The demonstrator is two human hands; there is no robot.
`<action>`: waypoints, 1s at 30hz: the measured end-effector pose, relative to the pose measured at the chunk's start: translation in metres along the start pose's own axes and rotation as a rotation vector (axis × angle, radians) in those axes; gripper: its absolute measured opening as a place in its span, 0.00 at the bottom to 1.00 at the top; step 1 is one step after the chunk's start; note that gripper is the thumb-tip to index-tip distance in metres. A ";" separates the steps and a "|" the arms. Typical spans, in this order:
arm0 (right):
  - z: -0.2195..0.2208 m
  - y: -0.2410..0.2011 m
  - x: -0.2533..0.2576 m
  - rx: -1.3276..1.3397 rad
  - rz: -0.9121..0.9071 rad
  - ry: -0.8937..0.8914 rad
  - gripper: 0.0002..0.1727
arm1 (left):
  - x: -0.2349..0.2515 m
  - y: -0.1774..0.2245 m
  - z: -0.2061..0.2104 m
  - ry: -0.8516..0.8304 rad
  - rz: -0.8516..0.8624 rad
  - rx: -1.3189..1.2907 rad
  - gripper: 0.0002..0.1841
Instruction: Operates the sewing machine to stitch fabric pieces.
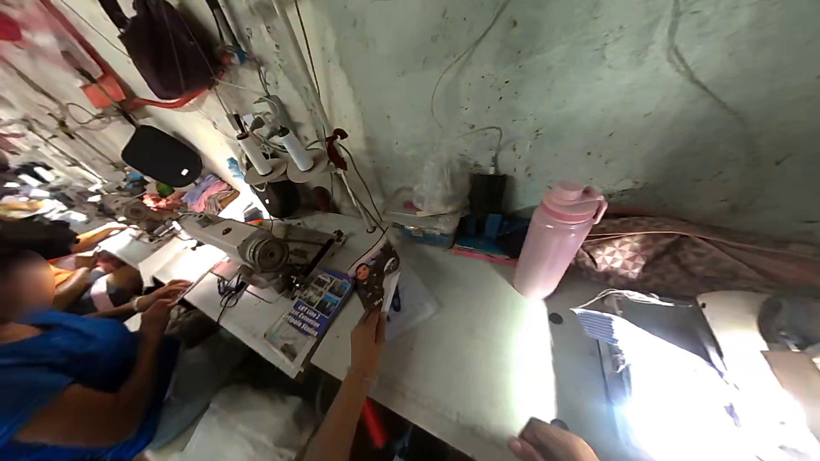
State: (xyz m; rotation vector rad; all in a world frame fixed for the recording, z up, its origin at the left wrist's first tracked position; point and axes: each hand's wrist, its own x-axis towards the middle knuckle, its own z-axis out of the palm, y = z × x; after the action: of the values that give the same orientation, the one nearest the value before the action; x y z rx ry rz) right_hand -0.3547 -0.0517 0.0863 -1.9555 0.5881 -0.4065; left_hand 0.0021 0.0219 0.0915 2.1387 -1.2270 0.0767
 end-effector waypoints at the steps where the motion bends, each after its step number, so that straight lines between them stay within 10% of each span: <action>1: 0.004 -0.008 0.020 -0.037 -0.042 0.011 0.20 | -0.013 -0.005 0.004 0.144 -0.004 -0.105 0.16; 13: 0.086 -0.037 0.254 -0.566 0.070 -0.166 0.24 | -0.070 0.008 0.041 0.438 -0.235 -0.618 0.16; 24: 0.048 -0.037 0.233 -0.112 0.434 -0.158 0.33 | -0.046 0.030 0.032 0.116 0.024 -0.095 0.14; 30: 0.005 -0.019 0.082 0.287 0.478 -0.054 0.25 | -0.013 0.103 0.047 0.150 0.393 -0.266 0.26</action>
State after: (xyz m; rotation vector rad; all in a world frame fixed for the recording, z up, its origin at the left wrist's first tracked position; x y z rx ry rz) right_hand -0.2802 -0.0876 0.1031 -1.4885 0.8825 -0.1264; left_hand -0.0986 -0.0307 0.1031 1.6162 -1.4619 0.2269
